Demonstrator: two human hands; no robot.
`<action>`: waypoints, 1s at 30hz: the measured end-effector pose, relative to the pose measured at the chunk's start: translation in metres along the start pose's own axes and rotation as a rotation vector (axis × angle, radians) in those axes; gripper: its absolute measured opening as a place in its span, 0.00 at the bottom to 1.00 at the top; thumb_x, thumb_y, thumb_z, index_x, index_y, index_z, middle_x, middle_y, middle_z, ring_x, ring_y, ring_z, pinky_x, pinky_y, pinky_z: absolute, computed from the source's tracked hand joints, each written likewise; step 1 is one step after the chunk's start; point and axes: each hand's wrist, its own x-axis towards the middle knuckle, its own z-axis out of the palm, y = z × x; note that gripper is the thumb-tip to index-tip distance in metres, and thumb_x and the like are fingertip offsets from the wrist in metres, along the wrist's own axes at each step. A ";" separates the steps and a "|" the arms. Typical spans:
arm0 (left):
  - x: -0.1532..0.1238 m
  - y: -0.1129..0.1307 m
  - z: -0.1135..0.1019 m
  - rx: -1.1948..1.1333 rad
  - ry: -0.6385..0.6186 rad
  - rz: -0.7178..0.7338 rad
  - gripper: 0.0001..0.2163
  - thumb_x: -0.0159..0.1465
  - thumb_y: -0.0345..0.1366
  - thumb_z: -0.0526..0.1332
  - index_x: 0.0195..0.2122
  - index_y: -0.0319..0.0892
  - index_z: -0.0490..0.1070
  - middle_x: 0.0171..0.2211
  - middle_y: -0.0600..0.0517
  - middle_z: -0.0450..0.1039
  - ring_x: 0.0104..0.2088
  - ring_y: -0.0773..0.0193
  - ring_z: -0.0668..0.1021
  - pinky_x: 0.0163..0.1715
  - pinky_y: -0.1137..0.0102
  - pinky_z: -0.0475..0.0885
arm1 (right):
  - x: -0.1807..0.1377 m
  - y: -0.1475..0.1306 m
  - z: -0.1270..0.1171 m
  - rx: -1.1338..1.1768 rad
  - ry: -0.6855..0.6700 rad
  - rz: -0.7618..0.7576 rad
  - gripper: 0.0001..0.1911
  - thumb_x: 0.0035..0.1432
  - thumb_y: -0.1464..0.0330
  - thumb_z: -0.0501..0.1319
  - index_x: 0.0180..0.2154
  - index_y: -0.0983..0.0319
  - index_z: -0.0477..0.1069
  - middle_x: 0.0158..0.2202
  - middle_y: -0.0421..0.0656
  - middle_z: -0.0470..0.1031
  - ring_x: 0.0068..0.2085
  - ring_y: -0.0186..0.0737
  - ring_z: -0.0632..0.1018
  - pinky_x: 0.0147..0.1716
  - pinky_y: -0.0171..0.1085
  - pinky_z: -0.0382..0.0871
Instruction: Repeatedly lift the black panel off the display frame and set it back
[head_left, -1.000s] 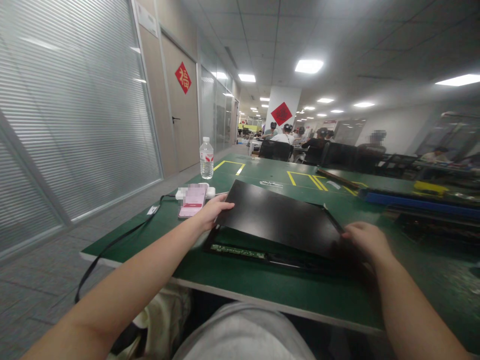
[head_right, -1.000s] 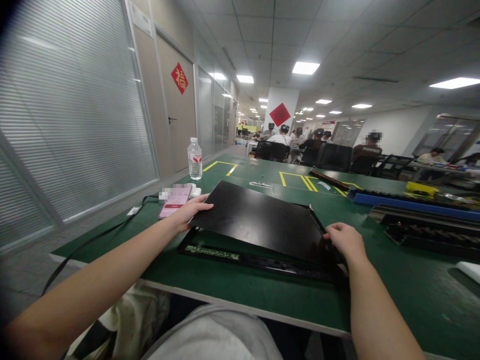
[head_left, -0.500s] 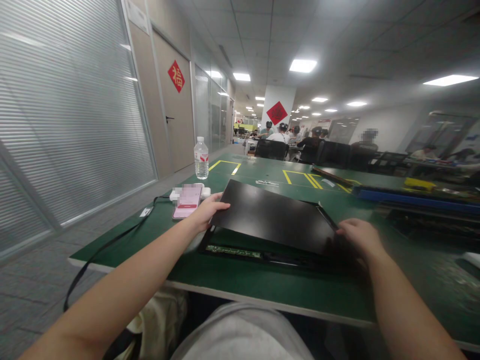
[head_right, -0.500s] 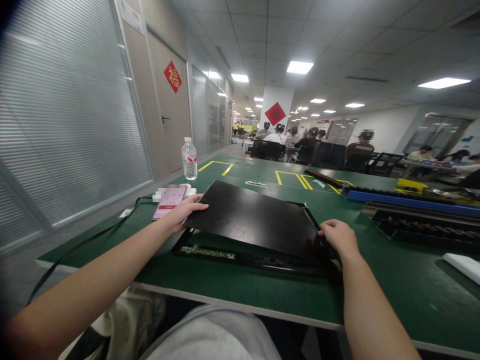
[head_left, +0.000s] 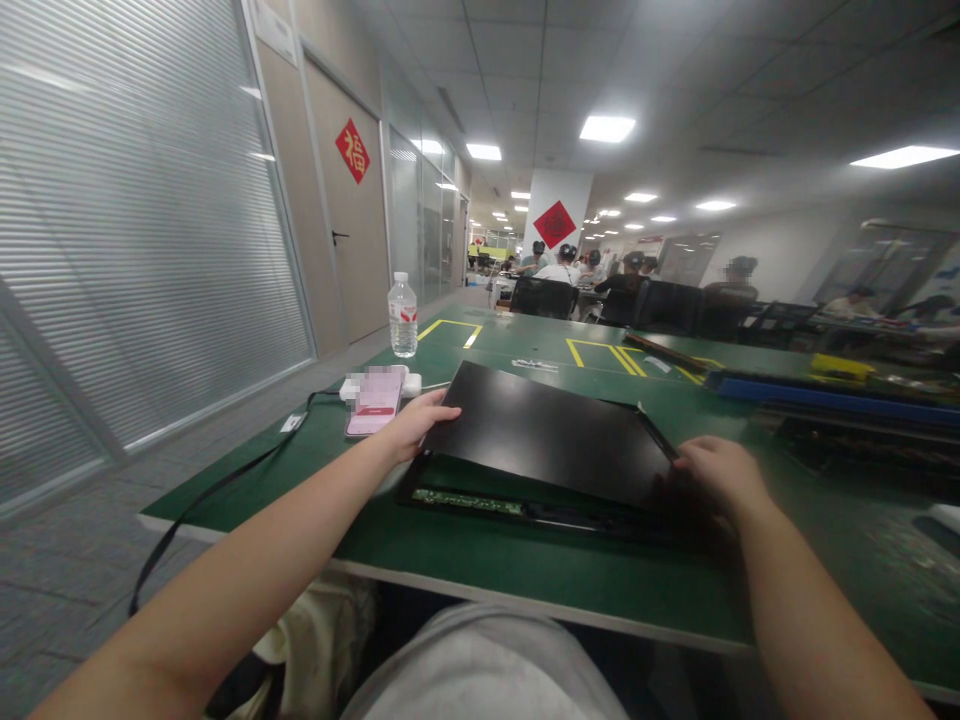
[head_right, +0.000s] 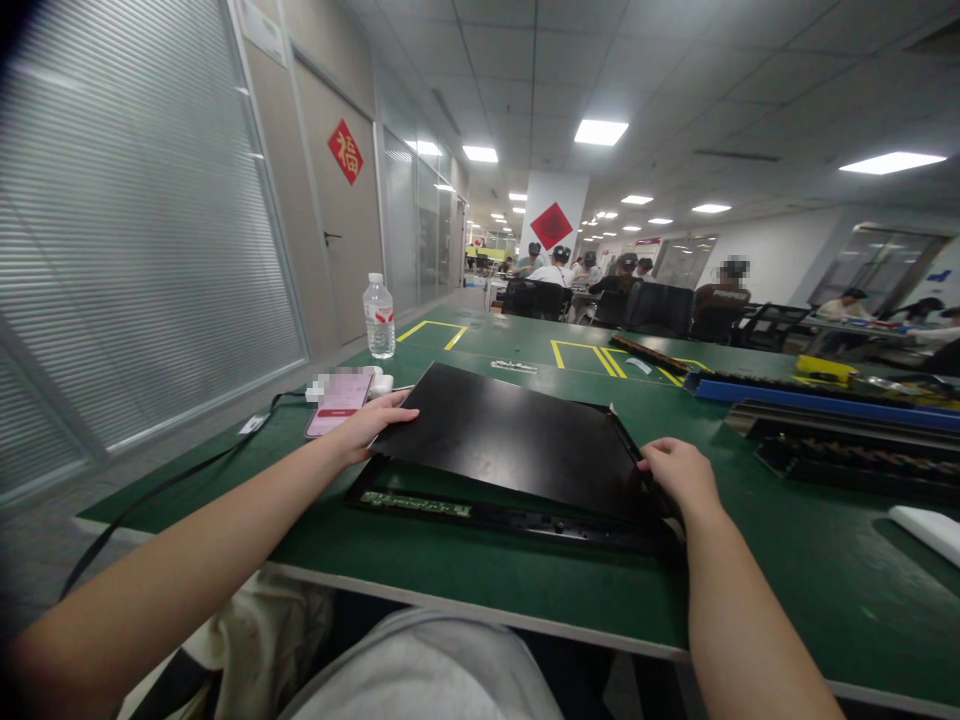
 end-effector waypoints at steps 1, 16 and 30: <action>0.000 0.000 0.000 0.001 0.014 -0.009 0.25 0.48 0.26 0.71 0.49 0.38 0.75 0.35 0.47 0.82 0.31 0.58 0.83 0.31 0.67 0.77 | 0.000 -0.001 0.000 -0.002 -0.006 0.004 0.12 0.50 0.64 0.60 0.35 0.60 0.79 0.33 0.46 0.84 0.31 0.46 0.80 0.29 0.40 0.67; -0.003 0.001 0.006 0.079 0.147 0.010 0.23 0.46 0.25 0.73 0.45 0.38 0.74 0.30 0.50 0.81 0.28 0.59 0.82 0.32 0.66 0.76 | 0.001 0.000 -0.002 0.019 -0.027 0.024 0.11 0.50 0.63 0.60 0.32 0.60 0.79 0.32 0.47 0.84 0.31 0.46 0.80 0.30 0.41 0.69; 0.001 -0.004 -0.007 0.479 0.223 0.078 0.17 0.44 0.31 0.74 0.38 0.40 0.81 0.30 0.49 0.82 0.30 0.55 0.81 0.30 0.67 0.73 | 0.007 0.005 0.001 0.037 -0.015 0.010 0.11 0.50 0.62 0.60 0.32 0.60 0.78 0.32 0.47 0.84 0.30 0.47 0.80 0.30 0.42 0.68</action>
